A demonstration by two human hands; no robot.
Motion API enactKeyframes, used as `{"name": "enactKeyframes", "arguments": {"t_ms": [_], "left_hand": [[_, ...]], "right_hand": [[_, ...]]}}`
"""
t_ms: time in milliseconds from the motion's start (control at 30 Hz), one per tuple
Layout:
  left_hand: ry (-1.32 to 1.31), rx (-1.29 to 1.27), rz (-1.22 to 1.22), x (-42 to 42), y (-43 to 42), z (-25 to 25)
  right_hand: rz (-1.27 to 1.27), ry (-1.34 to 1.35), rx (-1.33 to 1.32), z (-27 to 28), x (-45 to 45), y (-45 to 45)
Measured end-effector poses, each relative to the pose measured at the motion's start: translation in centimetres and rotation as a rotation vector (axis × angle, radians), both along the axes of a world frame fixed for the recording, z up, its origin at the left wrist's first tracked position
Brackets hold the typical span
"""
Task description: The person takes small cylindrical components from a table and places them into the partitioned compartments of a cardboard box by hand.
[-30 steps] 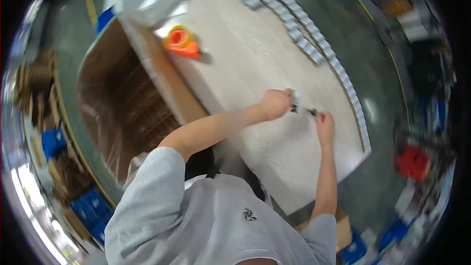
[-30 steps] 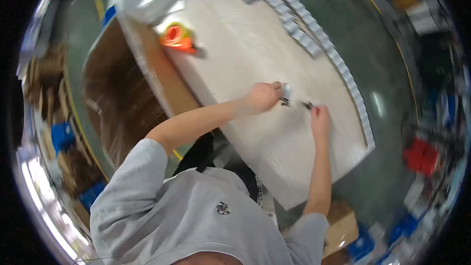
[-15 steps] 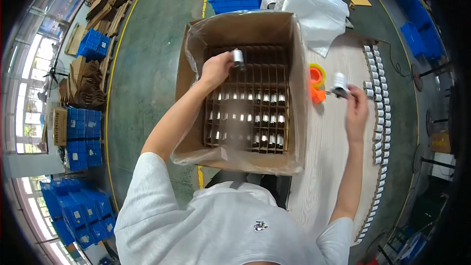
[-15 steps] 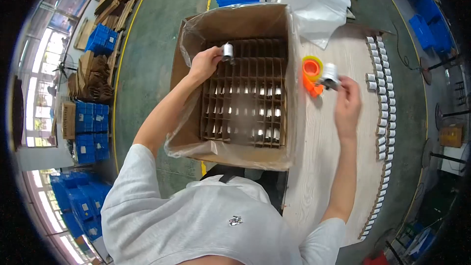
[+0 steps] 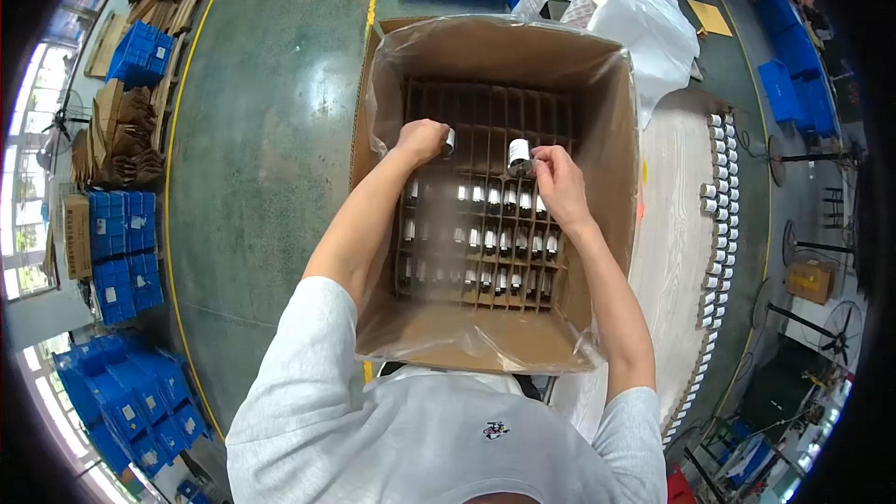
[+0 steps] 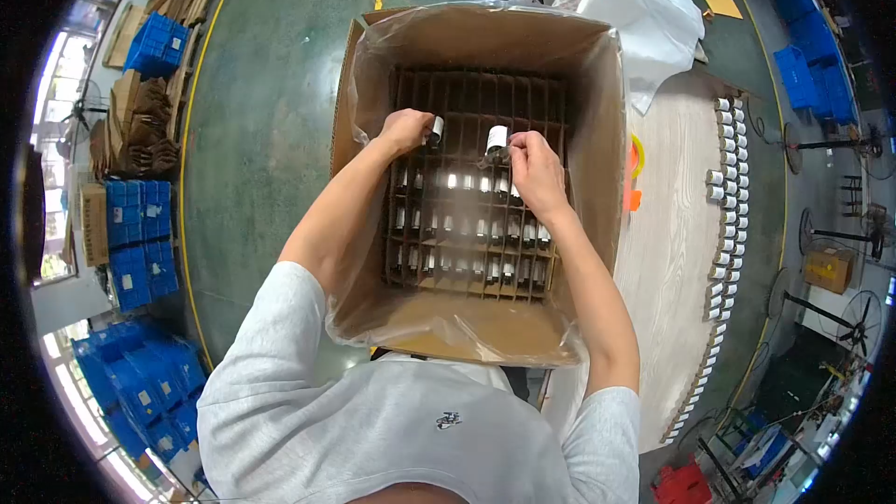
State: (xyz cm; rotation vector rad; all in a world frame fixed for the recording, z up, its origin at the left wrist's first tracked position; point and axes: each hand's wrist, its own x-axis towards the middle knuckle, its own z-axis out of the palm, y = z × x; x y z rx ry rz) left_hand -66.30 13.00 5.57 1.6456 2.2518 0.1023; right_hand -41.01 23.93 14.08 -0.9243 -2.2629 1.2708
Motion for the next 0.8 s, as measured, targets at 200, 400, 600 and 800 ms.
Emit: {"name": "enactKeyframes", "arguments": {"t_ms": [200, 400, 600, 800], "left_hand": [[0.118, -0.061, -0.050, 0.8, 1.4, -4.8], [0.170, -0.032, -0.022, 2.7, -0.3, -7.8], [0.052, -0.025, -0.160, 4.3, -2.3, -2.4], [0.083, -0.162, -0.077, 4.0, -3.0, -3.4]], "right_hand": [[0.016, -0.100, 0.043, -3.1, -1.9, 0.0], [0.110, -0.167, 0.157, -4.8, -5.1, -0.7], [0.328, -0.192, 0.218, -6.7, -9.7, 0.2], [0.456, -0.348, 0.275, -9.1, -12.6, 1.2]]}}
